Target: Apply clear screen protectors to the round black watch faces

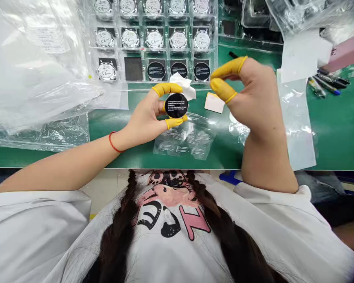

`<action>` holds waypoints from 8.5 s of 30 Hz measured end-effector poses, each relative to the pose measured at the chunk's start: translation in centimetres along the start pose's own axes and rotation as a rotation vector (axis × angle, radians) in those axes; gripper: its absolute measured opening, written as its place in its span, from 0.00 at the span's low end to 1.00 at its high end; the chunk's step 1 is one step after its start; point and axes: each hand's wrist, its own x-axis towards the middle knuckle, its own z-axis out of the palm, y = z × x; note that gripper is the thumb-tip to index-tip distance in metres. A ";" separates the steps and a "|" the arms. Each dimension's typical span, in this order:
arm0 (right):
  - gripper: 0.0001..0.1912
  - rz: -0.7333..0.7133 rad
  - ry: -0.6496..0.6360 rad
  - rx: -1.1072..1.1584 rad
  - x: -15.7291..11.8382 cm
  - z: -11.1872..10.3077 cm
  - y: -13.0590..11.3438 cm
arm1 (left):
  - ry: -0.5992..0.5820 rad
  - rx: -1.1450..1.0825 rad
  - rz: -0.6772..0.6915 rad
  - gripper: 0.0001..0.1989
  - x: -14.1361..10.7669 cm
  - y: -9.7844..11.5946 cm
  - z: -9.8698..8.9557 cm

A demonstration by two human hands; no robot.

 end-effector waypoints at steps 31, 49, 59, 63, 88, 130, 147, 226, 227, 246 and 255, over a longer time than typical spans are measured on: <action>0.14 -0.314 0.115 -0.076 -0.5 6.2 -1.1 | -0.022 -0.070 0.060 0.32 -0.3 -1.7 -0.3; 0.19 -0.421 -0.084 -0.141 -1.3 4.0 -2.2 | -0.023 -0.064 -0.014 0.34 0.1 -0.3 -0.8; 0.20 -0.359 -0.079 -0.111 -2.4 4.9 -2.3 | 0.053 -0.035 0.005 0.37 0.1 -0.8 -1.2; 0.18 -0.409 -0.015 -0.096 -2.8 5.1 -2.1 | 0.041 -0.016 0.003 0.37 0.2 -0.4 -1.4; 0.10 -0.287 0.136 -0.036 -4.7 4.6 -4.1 | 0.054 0.098 0.069 0.27 -1.2 0.9 -0.5; 0.11 -0.349 0.187 -0.216 -4.1 6.1 -2.9 | 0.090 0.001 -0.090 0.28 -1.0 1.2 0.0; 0.13 -0.291 0.173 -0.205 -2.5 6.2 -2.5 | 0.083 -0.147 -0.151 0.30 -1.0 0.6 0.5; 0.20 -0.030 -0.332 0.410 7.4 3.1 -2.7 | -0.011 -0.379 -0.510 0.28 -0.9 2.6 -0.3; 0.24 0.040 -0.393 0.483 6.4 2.6 -2.6 | -0.010 -0.368 -0.470 0.34 -0.9 2.5 -0.3; 0.05 -0.289 0.228 -0.012 -4.9 7.1 -3.5 | -0.122 0.199 -0.005 0.30 -1.7 1.2 -0.3; 0.18 0.333 0.584 0.098 -8.0 -2.0 8.0 | -0.135 0.008 -0.132 0.33 -0.7 0.6 -1.0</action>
